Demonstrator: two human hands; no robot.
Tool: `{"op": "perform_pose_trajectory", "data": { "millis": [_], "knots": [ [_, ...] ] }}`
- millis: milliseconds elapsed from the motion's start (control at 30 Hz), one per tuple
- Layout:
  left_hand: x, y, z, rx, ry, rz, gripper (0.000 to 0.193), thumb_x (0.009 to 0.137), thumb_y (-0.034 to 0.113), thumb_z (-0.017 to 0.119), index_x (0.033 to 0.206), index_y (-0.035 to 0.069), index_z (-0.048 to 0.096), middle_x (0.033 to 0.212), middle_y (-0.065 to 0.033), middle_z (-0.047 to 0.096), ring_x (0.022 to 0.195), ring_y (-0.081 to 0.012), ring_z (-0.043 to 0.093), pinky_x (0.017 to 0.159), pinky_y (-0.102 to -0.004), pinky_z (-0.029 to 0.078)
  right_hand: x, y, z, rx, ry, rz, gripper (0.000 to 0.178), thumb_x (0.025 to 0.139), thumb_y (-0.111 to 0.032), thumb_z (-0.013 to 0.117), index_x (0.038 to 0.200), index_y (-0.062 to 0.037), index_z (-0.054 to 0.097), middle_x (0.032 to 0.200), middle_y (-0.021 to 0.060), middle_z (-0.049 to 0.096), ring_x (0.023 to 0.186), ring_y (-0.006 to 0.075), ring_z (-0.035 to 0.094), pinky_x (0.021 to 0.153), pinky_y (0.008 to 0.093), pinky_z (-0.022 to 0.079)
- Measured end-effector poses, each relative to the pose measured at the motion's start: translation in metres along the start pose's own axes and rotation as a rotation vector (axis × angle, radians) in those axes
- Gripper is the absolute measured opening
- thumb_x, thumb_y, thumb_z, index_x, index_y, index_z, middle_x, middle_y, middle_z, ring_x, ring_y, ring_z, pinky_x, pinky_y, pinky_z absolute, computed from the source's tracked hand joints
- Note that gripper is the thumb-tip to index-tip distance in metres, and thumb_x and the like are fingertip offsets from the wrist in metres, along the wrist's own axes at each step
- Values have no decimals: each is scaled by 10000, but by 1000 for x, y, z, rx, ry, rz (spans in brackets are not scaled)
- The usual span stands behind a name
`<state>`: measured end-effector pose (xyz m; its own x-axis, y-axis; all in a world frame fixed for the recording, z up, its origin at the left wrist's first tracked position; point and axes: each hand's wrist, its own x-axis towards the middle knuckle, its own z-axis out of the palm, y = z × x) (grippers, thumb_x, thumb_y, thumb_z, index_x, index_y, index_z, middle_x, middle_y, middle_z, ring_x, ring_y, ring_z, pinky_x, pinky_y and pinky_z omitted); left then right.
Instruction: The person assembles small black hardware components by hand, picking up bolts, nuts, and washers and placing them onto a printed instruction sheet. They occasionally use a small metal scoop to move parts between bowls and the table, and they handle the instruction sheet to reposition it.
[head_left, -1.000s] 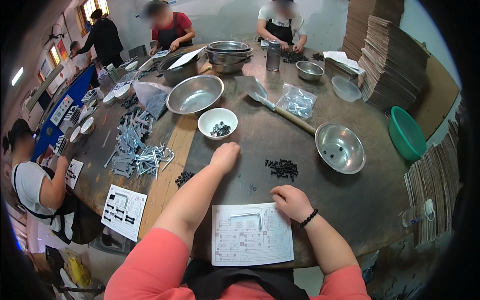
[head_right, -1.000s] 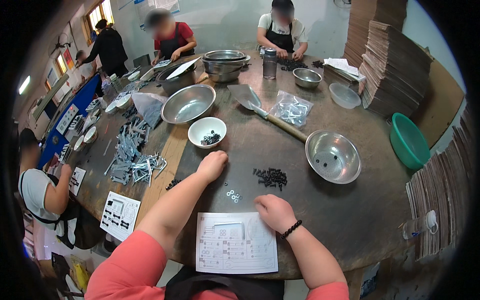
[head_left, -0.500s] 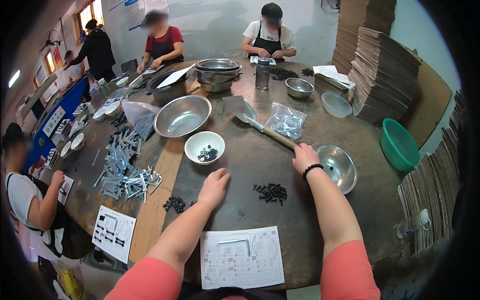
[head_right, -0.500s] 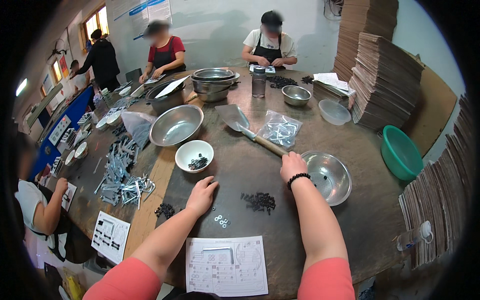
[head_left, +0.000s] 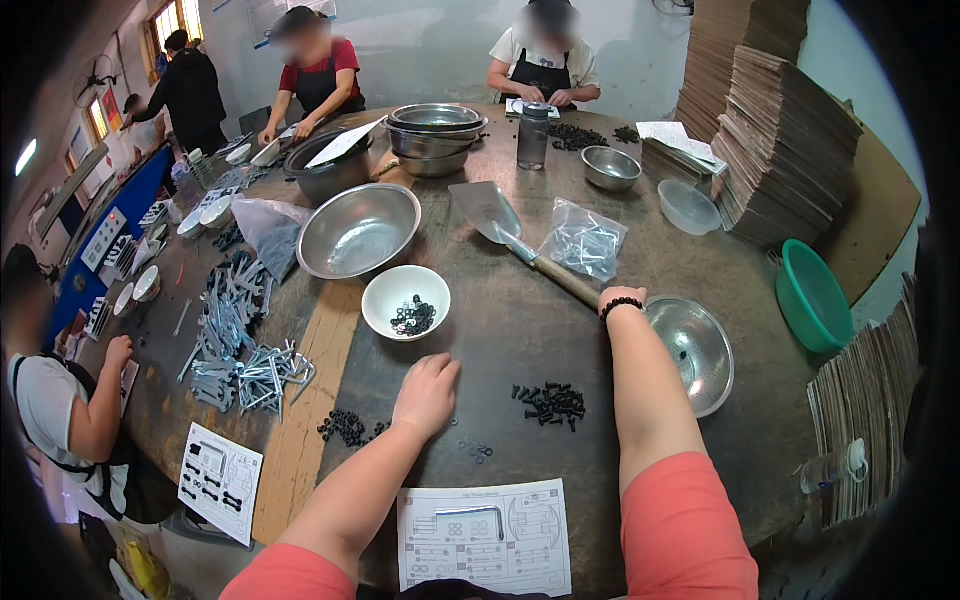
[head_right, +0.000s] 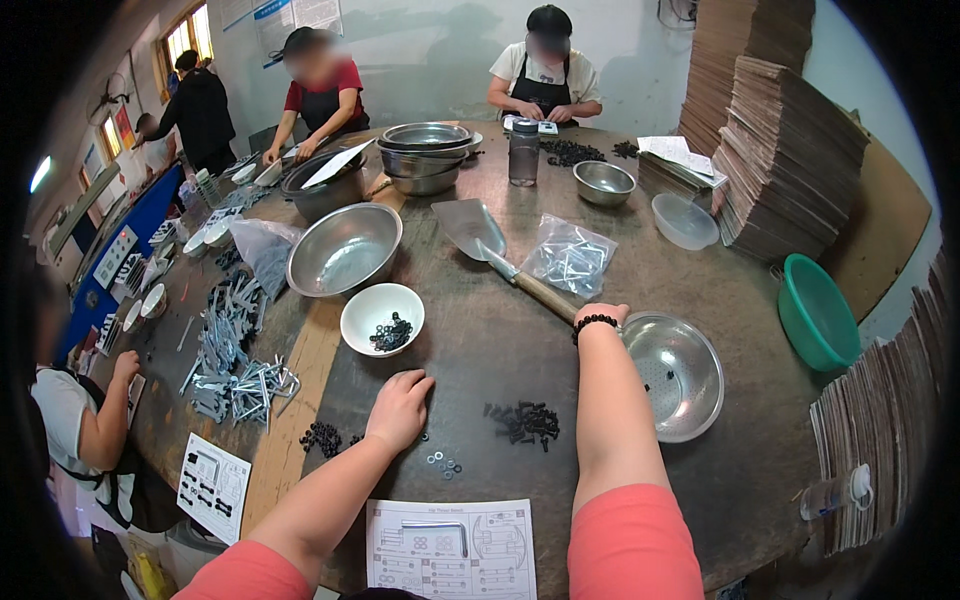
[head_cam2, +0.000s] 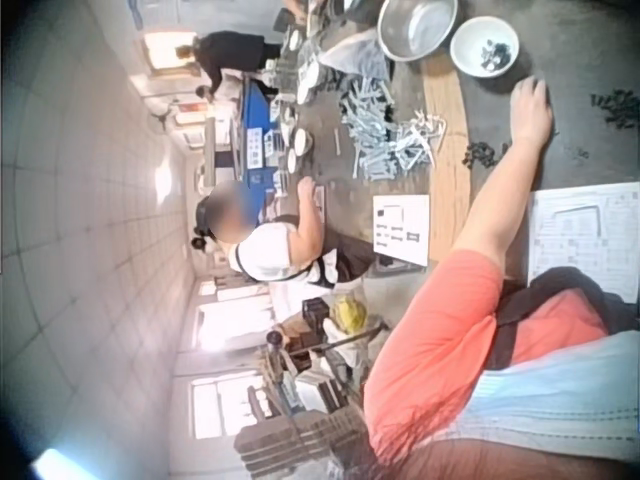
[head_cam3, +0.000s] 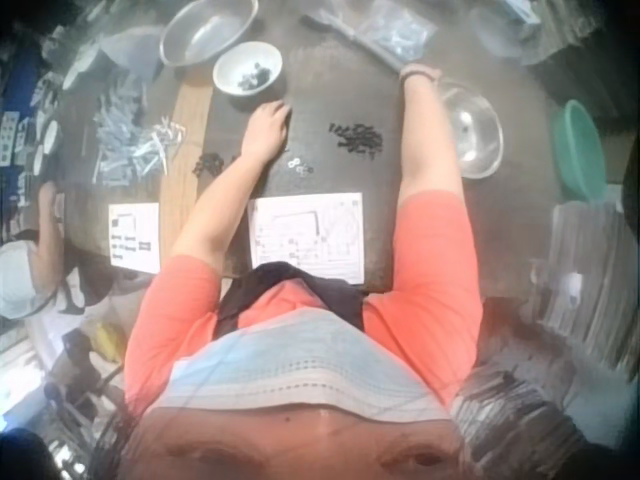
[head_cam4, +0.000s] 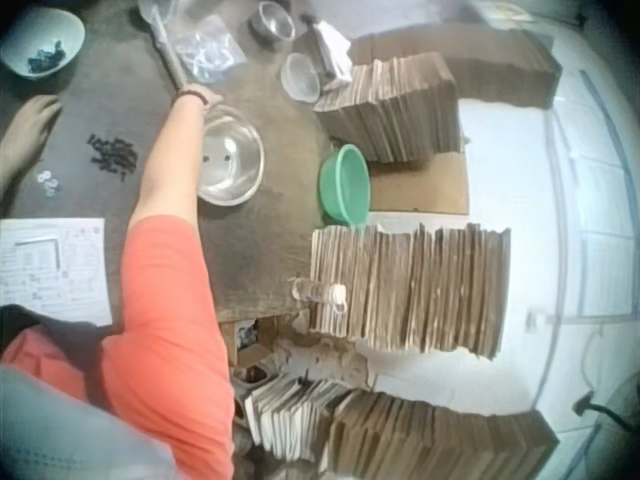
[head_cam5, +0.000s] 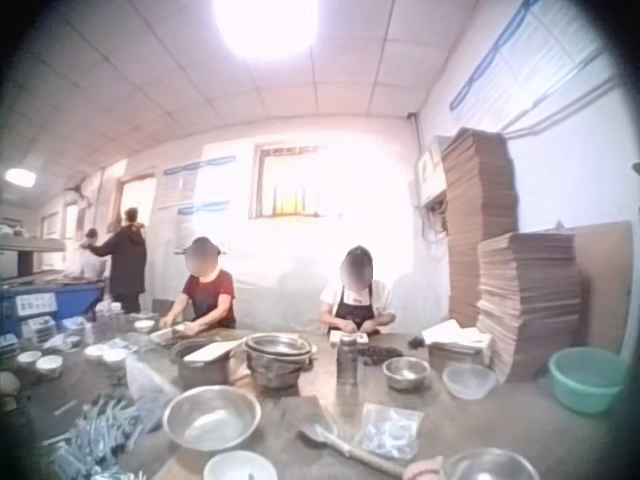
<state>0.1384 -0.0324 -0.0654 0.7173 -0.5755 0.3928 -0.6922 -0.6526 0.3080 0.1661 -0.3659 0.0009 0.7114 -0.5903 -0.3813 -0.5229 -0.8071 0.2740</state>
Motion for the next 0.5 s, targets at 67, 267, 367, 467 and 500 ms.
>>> {"op": "perform_pose_trajectory", "data": {
  "millis": [67, 267, 367, 467, 500],
  "knots": [
    [-1, -1, 1, -1, 3, -2, 300, 758, 52, 545, 1052, 49, 605, 1146, -127, 565, 1117, -300, 507, 963, -399, 407, -3, 0, 0, 36, -5, -19, 316, 905, -222, 478, 1172, -151, 632, 1229, 37, 599, 1128, 218, 559, 939, 434, 325],
    [2, 4, -2, 5, 29, 18, 289, 756, 35, 565, 1041, 38, 616, 1126, -140, 572, 1069, -315, 526, 938, -393, 431, -22, -10, 4, 212, 73, -150, 400, 711, -244, 596, 1035, -16, 657, 1077, 154, 648, 957, 261, 641, 828, 358, 506],
    [1, 1, -1, 12, 32, 21, 288, 754, 37, 569, 1038, 39, 616, 1123, -139, 572, 1068, -314, 526, 937, -391, 431, -30, -10, 5, 609, -64, -262, 454, 774, -309, 624, 1134, -33, 595, 991, 118, 644, 835, 225, 640, 730, 359, 515],
    [1, -1, 0, 14, 37, 23, 292, 752, 36, 571, 1040, 40, 616, 1124, -139, 572, 1068, -314, 525, 936, -390, 432, -51, -17, 17, 1228, -218, -357, 388, 803, -307, 644, 1078, -43, 574, 788, 77, 606, 630, 178, 580, 557, 311, 485],
    [1, 1, -1, 16, 38, 24, 296, 749, 33, 571, 1041, 40, 616, 1124, -139, 572, 1068, -315, 526, 936, -391, 431, -51, -18, 22, 1413, -297, -390, 347, 819, -299, 642, 1052, -53, 566, 741, 56, 575, 588, 160, 542, 514, 291, 457]
  ]
}}
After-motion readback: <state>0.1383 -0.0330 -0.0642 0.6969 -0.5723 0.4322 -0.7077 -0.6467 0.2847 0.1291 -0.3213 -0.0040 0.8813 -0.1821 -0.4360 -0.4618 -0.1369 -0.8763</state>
